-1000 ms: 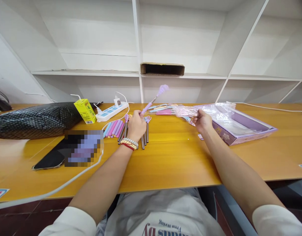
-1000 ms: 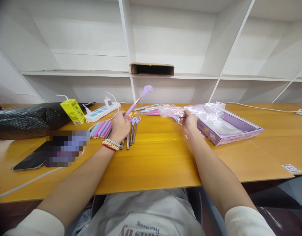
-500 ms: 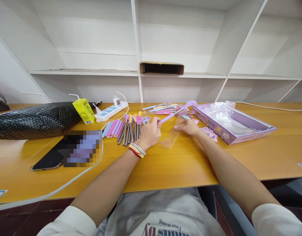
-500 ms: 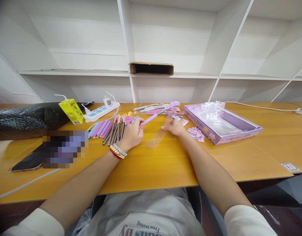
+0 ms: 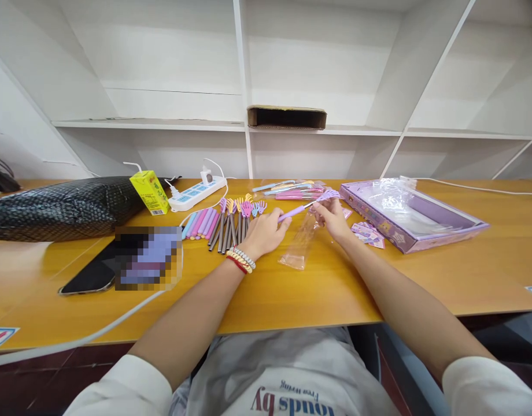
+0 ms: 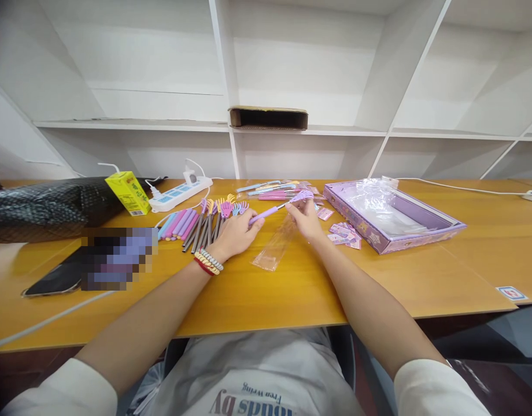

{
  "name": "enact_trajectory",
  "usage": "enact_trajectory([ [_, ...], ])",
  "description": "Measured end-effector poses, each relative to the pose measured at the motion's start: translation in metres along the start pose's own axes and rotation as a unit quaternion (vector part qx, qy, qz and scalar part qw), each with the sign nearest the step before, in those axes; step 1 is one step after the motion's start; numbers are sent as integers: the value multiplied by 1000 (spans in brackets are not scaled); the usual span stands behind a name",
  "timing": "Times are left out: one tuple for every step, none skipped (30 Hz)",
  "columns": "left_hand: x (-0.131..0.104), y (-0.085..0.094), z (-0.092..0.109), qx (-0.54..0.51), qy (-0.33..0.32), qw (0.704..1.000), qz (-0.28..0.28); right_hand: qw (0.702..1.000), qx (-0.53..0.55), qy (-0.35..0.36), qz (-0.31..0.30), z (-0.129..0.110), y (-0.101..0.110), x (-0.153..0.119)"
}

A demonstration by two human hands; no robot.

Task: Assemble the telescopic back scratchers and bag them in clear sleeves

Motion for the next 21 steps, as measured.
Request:
enact_trajectory([
  [0,-1,-1,10,3,1000,-4,999,33,-19,0,1,0,1],
  [1,-2,-3,20,6,1000,-6,997,62,-36,3,2,1,2],
  [1,-3,-4,28,8,1000,-7,995,87,-51,11,3,2,3],
  [2,-4,-6,35,9,999,-5,991,112,-69,17,4,4,4],
  [2,-5,-8,40,9,999,0,987,135,-86,27,5,5,6],
  [3,-6,-10,45,7,999,5,982,155,-101,38,6,7,7],
  [4,-7,-11,49,2,999,9,978,169,-113,47,7,9,7],
  [5,-7,-13,54,-3,998,13,975,177,-122,53,8,10,8],
  [6,-8,-14,58,-8,998,17,974,178,-129,58,9,10,8],
  [6,-8,-15,62,-11,998,22,974,172,-132,61,9,11,7],
  [7,-9,-15,64,-14,998,26,976,160,-132,62,10,11,7],
  [7,-9,-16,65,-15,997,29,979,143,-130,63,10,11,6],
  [7,-9,-17,66,-16,997,31,983,121,-125,63,10,11,5],
  [7,-9,-17,65,-19,997,32,987,96,-117,61,10,11,5],
  [7,-10,-16,64,-21,997,32,991,67,-106,52,9,10,4],
  [6,-10,-16,61,-24,997,31,994,36,-96,37,9,8,3],
  [5,-10,-15,58,-27,998,29,996,4,-85,16,8,5,2],
  [5,-11,-14,53,-30,998,26,997,-27,-75,-10,8,2,1],
  [4,-11,-13,47,-34,998,21,996,-57,-65,-36,7,-2,0],
  [3,-11,-12,41,-39,998,13,993,-88,-53,-60,7,-5,-2],
  [2,-12,-10,36,-44,998,6,989,-120,-38,-79,6,-8,-3],
])
Point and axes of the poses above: each hand's wrist, its own x-axis towards the middle knuckle, its own y-axis out of the back of the hand, z = x × y, the point moved 5 cm from there along x, towards the middle knuckle, and after that the axes turned 5 degrees about y, right-handed, at the moved point
